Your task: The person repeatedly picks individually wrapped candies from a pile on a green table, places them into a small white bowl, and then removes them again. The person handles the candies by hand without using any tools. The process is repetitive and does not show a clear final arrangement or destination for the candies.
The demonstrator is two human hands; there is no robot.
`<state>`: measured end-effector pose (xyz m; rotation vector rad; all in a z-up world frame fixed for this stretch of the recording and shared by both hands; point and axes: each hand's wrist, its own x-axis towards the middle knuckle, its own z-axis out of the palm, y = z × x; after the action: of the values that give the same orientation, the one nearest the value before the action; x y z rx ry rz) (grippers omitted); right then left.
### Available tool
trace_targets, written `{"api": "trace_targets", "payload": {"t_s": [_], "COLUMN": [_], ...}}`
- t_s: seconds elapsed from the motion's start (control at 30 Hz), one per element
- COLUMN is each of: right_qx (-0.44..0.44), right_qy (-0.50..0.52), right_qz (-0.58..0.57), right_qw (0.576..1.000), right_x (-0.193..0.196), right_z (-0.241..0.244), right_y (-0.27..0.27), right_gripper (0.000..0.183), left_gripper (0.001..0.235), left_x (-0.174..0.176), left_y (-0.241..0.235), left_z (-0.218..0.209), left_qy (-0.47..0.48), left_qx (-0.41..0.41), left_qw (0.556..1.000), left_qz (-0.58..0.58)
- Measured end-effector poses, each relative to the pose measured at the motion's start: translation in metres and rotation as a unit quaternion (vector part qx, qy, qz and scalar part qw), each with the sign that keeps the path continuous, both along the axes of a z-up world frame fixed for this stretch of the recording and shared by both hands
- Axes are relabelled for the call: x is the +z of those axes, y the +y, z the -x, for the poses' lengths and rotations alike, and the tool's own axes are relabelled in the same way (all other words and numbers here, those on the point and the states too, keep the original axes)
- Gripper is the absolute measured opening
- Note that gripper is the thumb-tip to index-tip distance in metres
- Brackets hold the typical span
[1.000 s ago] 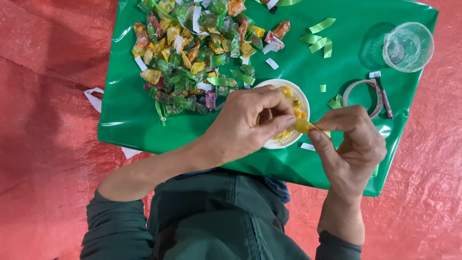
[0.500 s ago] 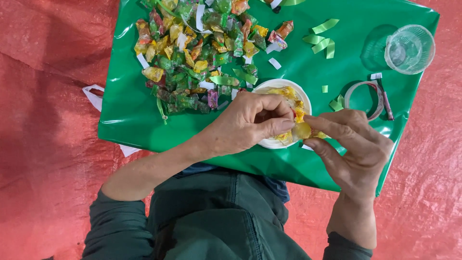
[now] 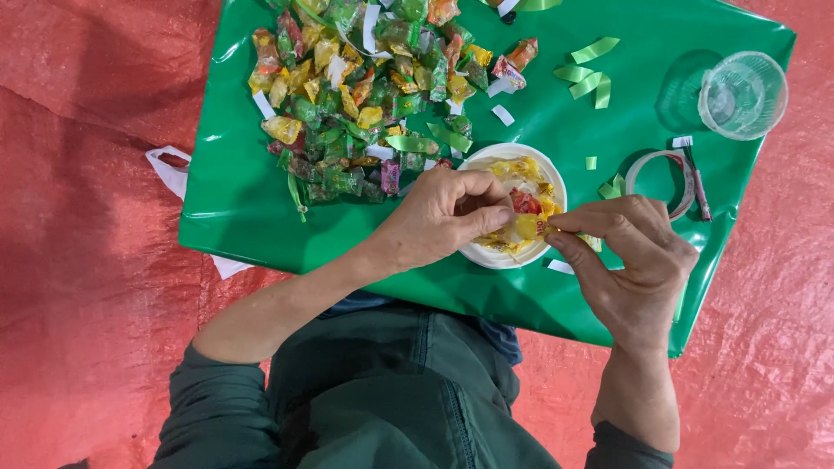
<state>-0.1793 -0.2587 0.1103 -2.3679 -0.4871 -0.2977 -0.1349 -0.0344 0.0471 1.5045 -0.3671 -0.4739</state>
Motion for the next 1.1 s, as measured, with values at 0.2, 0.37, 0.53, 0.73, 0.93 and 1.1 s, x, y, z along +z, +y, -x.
{"api": "trace_targets", "payload": {"t_s": [0.2, 0.37, 0.53, 0.73, 0.93, 1.1], "right_qx": [-0.009, 0.027, 0.058, 0.105, 0.124, 0.141], "right_qy": [0.044, 0.015, -0.036, -0.092, -0.116, -0.091], "right_qz": [0.01, 0.021, 0.03, 0.035, 0.065, 0.084], "right_qw": [0.999, 0.999, 0.997, 0.99, 0.983, 0.982], "right_x": [0.004, 0.002, 0.006, 0.007, 0.004, 0.01], "right_z": [-0.002, -0.004, -0.003, -0.004, -0.003, -0.005], "right_y": [0.006, 0.004, 0.007, 0.005, -0.001, 0.002], "right_gripper": [0.015, 0.013, 0.008, 0.007, 0.007, 0.005], "left_gripper": [0.017, 0.025, 0.028, 0.026, 0.022, 0.024], "left_x": [0.001, -0.003, -0.007, 0.001, -0.003, -0.001], "left_y": [0.001, 0.005, 0.006, 0.009, 0.006, 0.003], "left_z": [0.003, -0.002, -0.002, -0.003, -0.004, -0.001], "left_qy": [-0.041, 0.027, 0.037, 0.09, 0.068, 0.036], "left_qx": [0.022, -0.018, -0.035, -0.055, -0.068, -0.04], "left_qw": [0.998, 0.999, 0.998, 0.992, 0.995, 0.998], "left_qz": [-0.037, -0.013, 0.036, 0.065, 0.028, -0.029]}}
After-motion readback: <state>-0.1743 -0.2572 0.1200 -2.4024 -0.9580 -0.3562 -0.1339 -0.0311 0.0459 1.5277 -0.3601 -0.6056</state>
